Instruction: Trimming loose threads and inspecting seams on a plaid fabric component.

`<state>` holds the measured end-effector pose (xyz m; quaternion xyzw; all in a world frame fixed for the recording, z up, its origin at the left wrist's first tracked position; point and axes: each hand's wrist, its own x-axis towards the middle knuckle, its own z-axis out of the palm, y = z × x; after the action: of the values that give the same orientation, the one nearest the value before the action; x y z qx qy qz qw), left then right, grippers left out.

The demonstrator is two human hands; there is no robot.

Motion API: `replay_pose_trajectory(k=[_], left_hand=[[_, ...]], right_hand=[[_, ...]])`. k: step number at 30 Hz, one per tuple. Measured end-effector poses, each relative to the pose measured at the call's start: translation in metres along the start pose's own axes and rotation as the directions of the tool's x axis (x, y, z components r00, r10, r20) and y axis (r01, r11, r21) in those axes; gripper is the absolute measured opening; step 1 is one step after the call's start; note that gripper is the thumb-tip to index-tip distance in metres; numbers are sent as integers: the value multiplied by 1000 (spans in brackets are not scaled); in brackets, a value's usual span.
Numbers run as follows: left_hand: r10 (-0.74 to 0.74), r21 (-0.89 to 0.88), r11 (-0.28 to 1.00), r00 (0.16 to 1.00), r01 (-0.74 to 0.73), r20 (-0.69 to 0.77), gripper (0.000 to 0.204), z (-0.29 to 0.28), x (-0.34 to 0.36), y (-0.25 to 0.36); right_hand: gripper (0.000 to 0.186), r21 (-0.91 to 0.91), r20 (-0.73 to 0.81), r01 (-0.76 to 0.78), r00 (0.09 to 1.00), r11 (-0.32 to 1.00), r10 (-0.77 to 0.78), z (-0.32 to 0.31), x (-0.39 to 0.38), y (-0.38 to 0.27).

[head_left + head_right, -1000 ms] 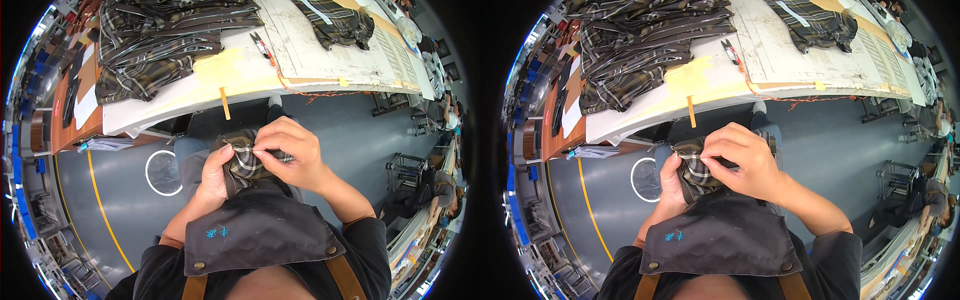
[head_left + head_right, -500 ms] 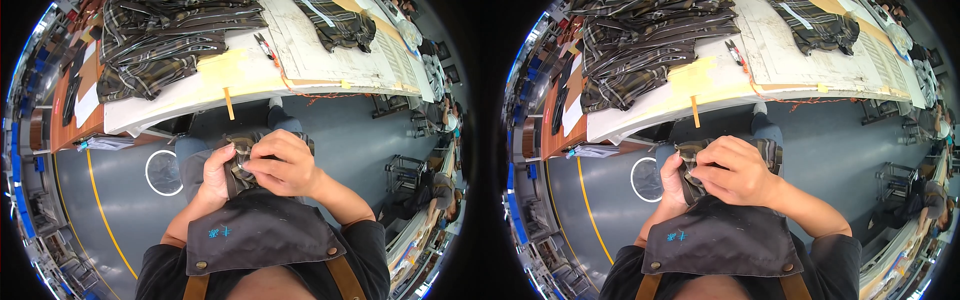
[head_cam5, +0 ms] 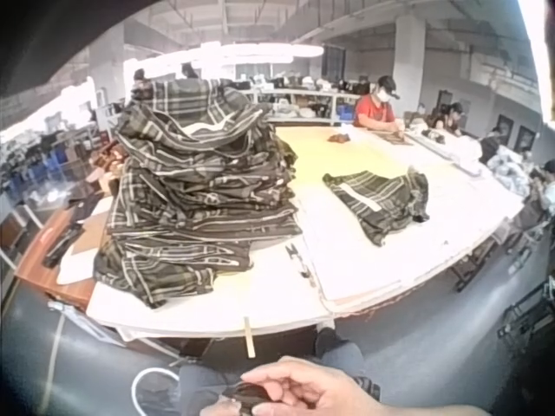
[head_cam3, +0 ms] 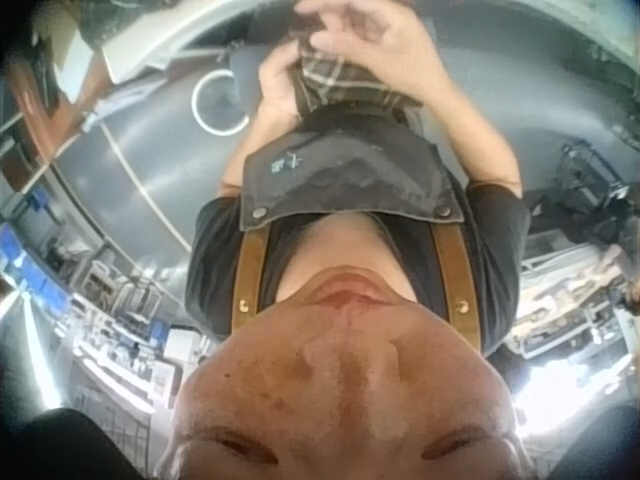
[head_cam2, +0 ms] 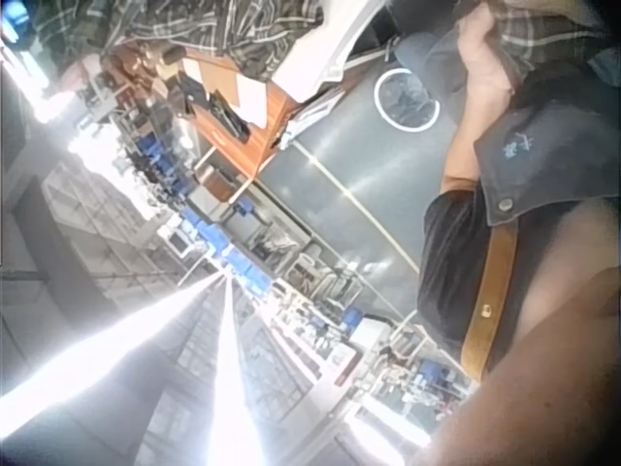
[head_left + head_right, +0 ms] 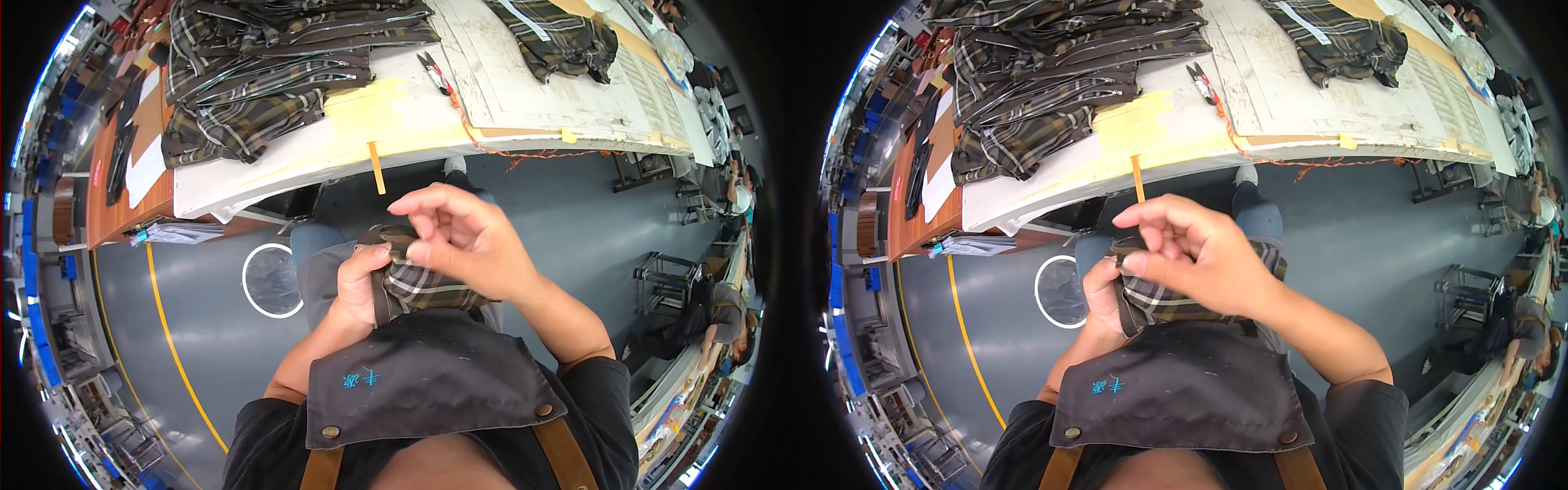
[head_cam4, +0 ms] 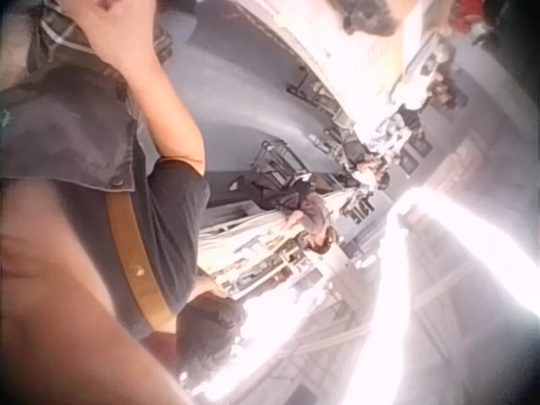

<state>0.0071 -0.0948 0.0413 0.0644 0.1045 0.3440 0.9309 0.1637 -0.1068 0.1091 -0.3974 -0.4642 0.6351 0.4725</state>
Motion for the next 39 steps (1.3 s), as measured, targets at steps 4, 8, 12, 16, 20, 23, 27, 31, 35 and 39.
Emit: replay_pose_trajectory(k=[4,8,12,16,20,23,27,31,35,39], left_hand=[[-20,-31,999,999,19,-30,51,1,0,0],[0,-11,1000,996,1,94,54,3,4,-4],[4,-43,999,994,1,107,55,2,5,-6],[17,6,1000,998,-17,69,54,7,6,-5],[15,13,1000,997,-16,75,51,5,6,-7],[-11,24,1000,998,10,67,50,4,5,-3],[-30,17,999,997,29,74,49,3,5,5],[14,100,995,999,-10,-35,48,7,-1,1],[28,27,999,999,-27,-44,47,7,-3,0],[8,-18,1000,999,-8,31,47,5,-7,0]], right_hand=[[35,-118,15,-10,1000,993,12,-8,0,9],[34,-31,85,-79,993,996,81,-10,-3,-1],[36,-112,83,-51,995,992,60,-8,-2,2],[35,-198,102,-35,993,980,56,-6,-2,-4],[31,-109,153,-57,985,992,73,-12,1,1],[24,-1,104,-124,987,992,124,-6,3,8],[16,-160,49,-140,987,977,150,-1,3,-5],[18,-186,48,-129,989,974,140,-3,4,-1],[33,-121,83,-42,995,992,53,-11,-10,-3],[41,-397,85,83,995,914,-53,-18,-24,-2]])
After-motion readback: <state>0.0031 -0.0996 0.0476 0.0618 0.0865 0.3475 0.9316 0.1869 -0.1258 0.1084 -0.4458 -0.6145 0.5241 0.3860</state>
